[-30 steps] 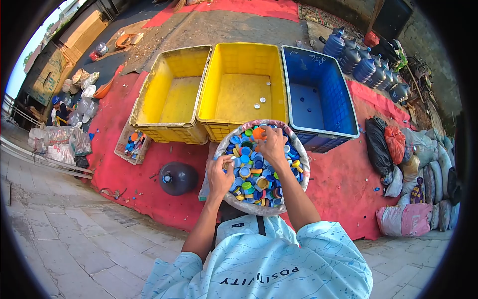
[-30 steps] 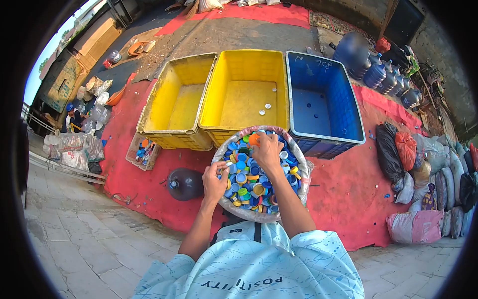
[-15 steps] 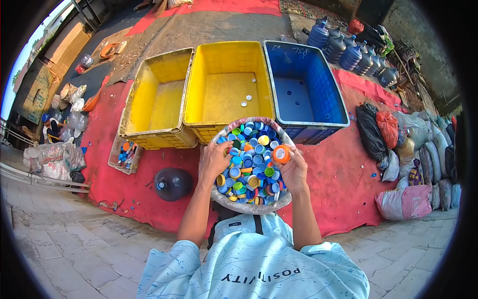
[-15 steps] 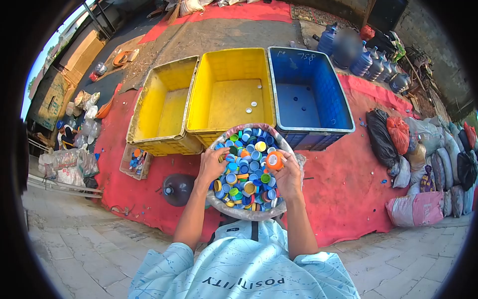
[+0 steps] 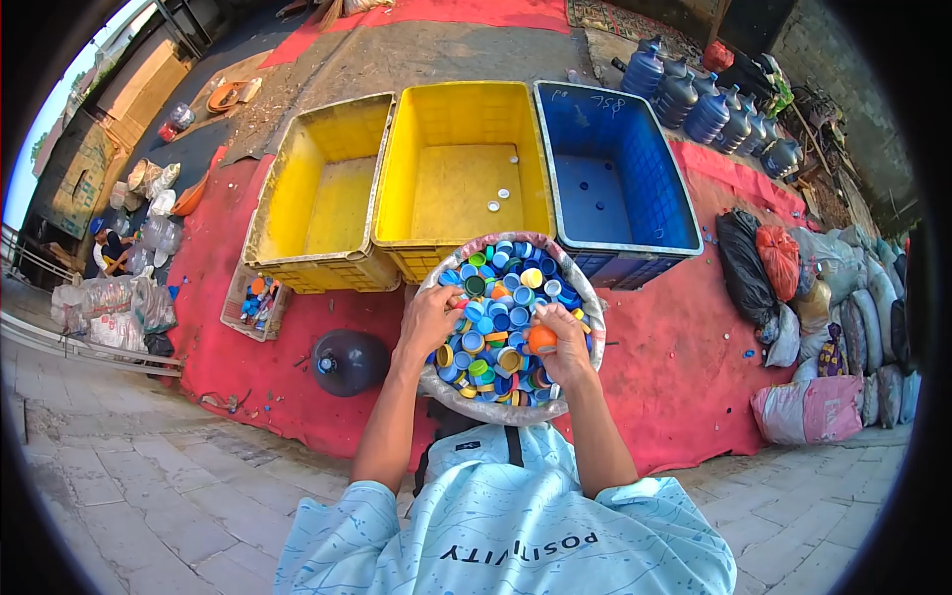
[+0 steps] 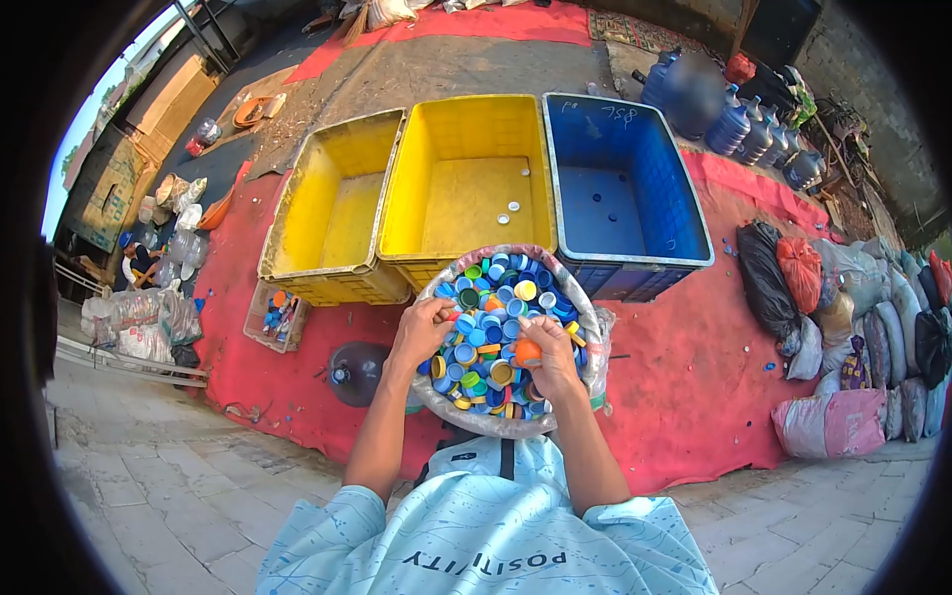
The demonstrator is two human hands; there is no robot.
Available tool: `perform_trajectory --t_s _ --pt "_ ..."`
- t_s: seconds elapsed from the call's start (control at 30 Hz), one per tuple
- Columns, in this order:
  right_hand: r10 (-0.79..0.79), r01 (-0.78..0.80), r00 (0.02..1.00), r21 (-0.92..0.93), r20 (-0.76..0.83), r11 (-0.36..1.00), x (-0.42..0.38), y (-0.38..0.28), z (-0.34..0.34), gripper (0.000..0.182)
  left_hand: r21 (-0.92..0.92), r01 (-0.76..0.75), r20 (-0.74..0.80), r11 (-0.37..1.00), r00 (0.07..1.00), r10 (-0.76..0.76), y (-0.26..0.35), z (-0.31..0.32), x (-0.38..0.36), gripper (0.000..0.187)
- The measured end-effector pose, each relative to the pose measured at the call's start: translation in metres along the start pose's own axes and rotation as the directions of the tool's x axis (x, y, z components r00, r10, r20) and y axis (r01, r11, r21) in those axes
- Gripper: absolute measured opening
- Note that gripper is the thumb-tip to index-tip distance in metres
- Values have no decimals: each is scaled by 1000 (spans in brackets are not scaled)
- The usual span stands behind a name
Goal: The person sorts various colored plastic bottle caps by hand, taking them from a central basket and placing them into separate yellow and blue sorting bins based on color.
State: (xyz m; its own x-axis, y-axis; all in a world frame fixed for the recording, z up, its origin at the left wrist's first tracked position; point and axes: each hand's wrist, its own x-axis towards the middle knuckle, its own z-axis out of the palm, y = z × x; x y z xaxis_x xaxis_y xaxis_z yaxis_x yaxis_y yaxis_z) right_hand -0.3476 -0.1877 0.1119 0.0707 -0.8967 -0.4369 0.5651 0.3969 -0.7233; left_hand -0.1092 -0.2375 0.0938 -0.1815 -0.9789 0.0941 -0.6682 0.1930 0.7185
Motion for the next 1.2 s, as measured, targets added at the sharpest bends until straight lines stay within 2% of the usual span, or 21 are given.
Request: perform_trajectory --t_s 0.07,0.1,0.13,0.2,0.23,0.3,0.37,0.43,0.47,0.53,0.67,0.7,0.77,0.8,0.83,0.93,0.97,1.03,1.1,1.2 --pt "-54 53 999 -235 2 971 8 4 5 14 10 -20 29 1000 999 20 2 -6 -4 35" --pt "-141 134 990 -344 5 929 14 6 10 13 15 -30 42 999 999 30 2 -9 -6 35" --pt "-197 172 980 -508 4 844 18 6 14 12 -34 -16 13 999 1000 16 3 -12 -9 34" --pt "-310 219 950 -779 34 588 28 -1 24 12 -134 4 -42 991 999 -10 5 -15 -13 33" --pt "-382 284 918 -847 105 449 33 -4 29 17 -232 39 -67 972 996 -56 2 -13 -16 31" --pt "-397 294 903 -911 166 288 41 -10 38 19 -419 96 -105 903 983 -153 -1 -13 -19 27" --pt "-416 306 879 -944 232 120 49 -12 46 23 -677 170 -41 716 963 -267 6 -16 -26 25" --pt "-435 241 869 -969 237 -47 60 -5 50 22 -856 233 54 461 928 -370 7 -16 -33 21" --pt "-444 203 863 -970 240 -131 65 -1 52 22 -930 210 97 301 932 -350 3 -15 -37 20" --pt "-395 123 896 -970 200 -212 68 1 60 25 -986 161 166 -43 943 -289 -3 -17 -44 19" --pt "-386 108 899 -958 208 -264 83 16 55 25 -919 168 283 -357 911 -299 0 -20 -54 16" --pt "-393 111 894 -957 214 -268 81 15 58 25 -937 173 279 -305 894 -349 8 -21 -55 9" --pt "-370 168 904 -975 212 -148 74 8 57 23 -958 241 282 -153 887 -365 6 -15 -59 7" --pt "-360 193 909 -977 211 -86 70 3 57 23 -959 275 283 -75 884 -372 6 -13 -60 7" --pt "-353 206 912 -978 208 -44 76 2 50 32 -961 277 260 -11 887 -380 9 -7 -59 18" --pt "-149 195 978 -888 145 417 65 -25 42 37 -854 365 199 371 887 -416 28 0 -62 20" --pt "-88 170 985 -737 150 654 56 -33 40 40 -846 341 165 411 899 -406 37 3 -62 24" --pt "-81 135 986 -430 142 893 48 -40 25 37 -778 263 78 571 942 -327 31 26 -62 23" --pt "-48 69 990 -160 130 985 34 -46 14 36 -628 228 14 744 959 -283 35 35 -62 22" --pt "-21 -4 985 147 170 989 18 -47 -14 36 -364 214 77 907 977 -199 59 31 -56 21"
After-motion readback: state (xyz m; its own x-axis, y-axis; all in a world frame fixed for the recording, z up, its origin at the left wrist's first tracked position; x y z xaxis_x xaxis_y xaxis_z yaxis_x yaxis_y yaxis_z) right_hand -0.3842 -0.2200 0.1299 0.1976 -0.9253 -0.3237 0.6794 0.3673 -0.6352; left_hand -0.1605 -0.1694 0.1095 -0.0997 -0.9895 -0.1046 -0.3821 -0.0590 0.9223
